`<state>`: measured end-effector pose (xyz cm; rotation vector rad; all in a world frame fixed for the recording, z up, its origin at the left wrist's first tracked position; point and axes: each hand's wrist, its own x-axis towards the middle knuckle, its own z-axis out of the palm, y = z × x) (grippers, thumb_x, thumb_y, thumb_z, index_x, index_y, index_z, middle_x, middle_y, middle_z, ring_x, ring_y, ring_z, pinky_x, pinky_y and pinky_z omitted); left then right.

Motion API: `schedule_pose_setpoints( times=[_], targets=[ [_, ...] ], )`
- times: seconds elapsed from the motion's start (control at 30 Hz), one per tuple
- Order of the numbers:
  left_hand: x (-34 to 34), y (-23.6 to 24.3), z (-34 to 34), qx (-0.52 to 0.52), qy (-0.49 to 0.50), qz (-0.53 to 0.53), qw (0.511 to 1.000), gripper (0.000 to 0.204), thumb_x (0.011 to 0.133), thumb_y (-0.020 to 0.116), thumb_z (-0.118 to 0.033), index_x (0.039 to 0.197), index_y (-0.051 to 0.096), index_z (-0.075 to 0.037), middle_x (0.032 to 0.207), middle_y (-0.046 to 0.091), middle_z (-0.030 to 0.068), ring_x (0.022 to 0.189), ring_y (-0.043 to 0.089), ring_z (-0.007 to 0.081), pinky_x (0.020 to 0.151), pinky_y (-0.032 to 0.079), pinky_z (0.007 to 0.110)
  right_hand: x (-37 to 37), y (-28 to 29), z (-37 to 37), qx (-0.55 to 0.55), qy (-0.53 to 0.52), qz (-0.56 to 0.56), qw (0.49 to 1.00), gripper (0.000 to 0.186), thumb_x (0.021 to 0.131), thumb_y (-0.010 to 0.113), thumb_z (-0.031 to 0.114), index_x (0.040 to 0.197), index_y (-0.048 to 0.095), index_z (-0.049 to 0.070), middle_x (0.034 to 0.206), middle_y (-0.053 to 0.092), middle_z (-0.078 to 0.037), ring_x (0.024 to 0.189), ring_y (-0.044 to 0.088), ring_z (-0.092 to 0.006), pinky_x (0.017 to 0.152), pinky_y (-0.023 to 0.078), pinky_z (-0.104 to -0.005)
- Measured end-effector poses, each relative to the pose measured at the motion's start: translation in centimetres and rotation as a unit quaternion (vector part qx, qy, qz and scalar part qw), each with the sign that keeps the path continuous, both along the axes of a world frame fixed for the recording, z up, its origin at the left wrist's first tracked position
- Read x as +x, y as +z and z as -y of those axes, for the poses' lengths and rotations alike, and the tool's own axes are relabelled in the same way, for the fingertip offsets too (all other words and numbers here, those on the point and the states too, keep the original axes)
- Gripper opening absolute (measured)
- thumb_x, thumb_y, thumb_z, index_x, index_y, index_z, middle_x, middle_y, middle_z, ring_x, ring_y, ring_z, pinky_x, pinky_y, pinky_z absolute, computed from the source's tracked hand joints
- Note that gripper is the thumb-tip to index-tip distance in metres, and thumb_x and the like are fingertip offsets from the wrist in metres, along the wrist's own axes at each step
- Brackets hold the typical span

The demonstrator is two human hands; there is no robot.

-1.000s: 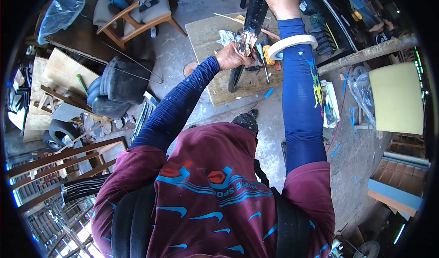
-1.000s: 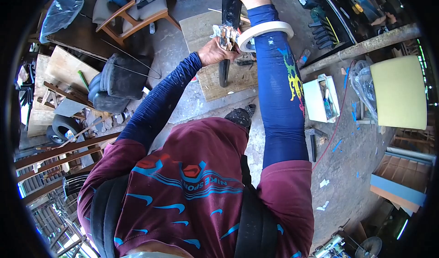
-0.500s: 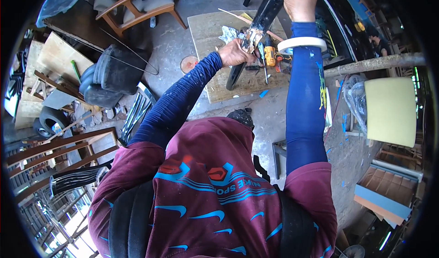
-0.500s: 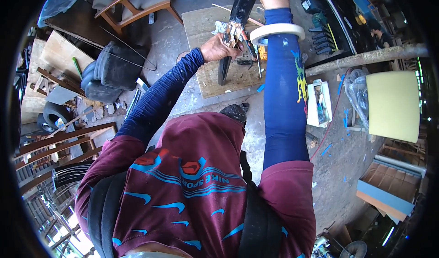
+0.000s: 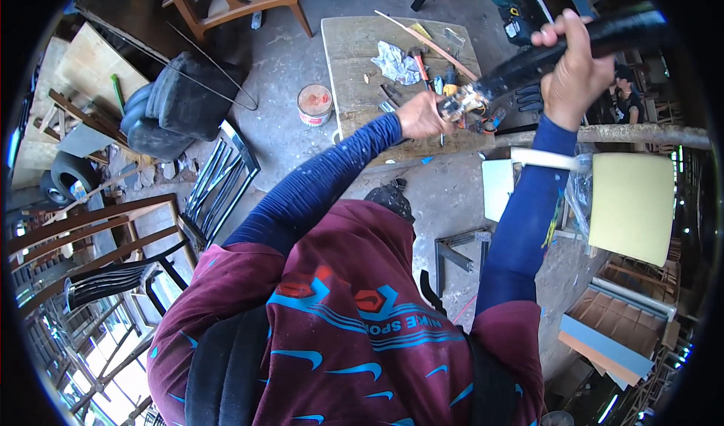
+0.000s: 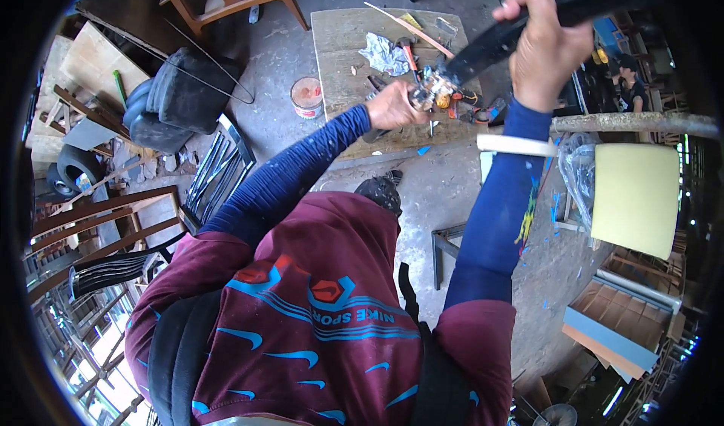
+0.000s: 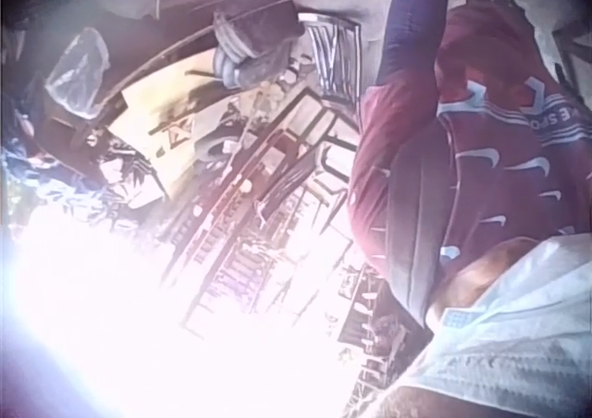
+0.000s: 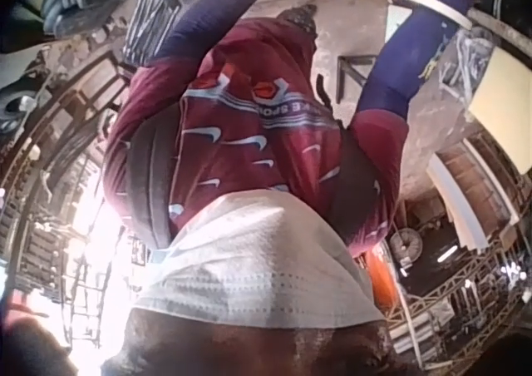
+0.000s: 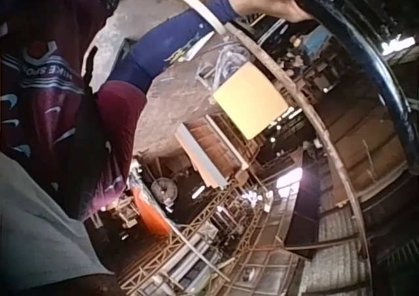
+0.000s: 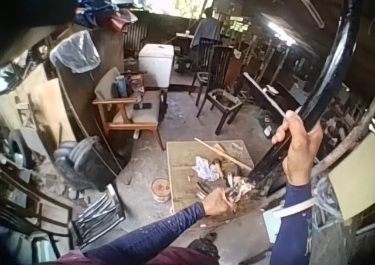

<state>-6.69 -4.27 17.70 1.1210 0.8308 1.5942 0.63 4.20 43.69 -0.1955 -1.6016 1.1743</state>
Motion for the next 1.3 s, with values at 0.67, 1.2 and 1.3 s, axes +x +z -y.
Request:
schedule_pose_setpoints(
  times=[0.67, 1.2, 1.3],
  targets=[
    [1.3, 0.7, -0.3, -0.067, 0.043, -0.163, 0.983, 0.032, 0.078, 0.086, -0.020, 0.096, 0.072, 0.002, 0.080, 0.069, -0.0011, 0.075, 0.056, 0.0055, 0.071, 0.051, 0.029, 0.8, 0.3, 1.3, 0.027, -0.066, 0.037, 0.997, 0.008, 0.093, 0.067, 0.002, 0.088, 0.062, 0.002, 0.073, 0.061, -0.006, 0.062, 0.060, -0.0164, 0.060, 0.059, -0.0376],
    [-0.9, 5.2, 0.6, 0.049, -0.078, 0.031, 0.995, 0.056, 0.098, 0.070, -0.016, 0.150, 0.050, -0.006, 0.115, 0.074, 0.0016, 0.094, 0.063, 0.0073, 0.085, 0.052, 0.026, 1.6, 0.3, 0.5, 0.067, -0.012, 0.023, 0.997, 0.003, 0.093, 0.066, 0.002, 0.090, 0.065, 0.002, 0.076, 0.063, -0.008, 0.064, 0.063, -0.0176, 0.063, 0.060, -0.0391],
    [-1.3, 5.2, 0.9, 0.042, -0.072, 0.016, 0.996, 0.057, 0.099, 0.069, -0.015, 0.151, 0.048, -0.006, 0.117, 0.073, 0.0018, 0.095, 0.063, 0.0077, 0.086, 0.052, 0.026, 1.5, 0.2, 0.8, 0.056, 0.019, 0.008, 0.998, 0.004, 0.093, 0.067, 0.003, 0.089, 0.065, 0.002, 0.075, 0.063, -0.008, 0.064, 0.063, -0.0179, 0.063, 0.060, -0.0399]
  ],
)
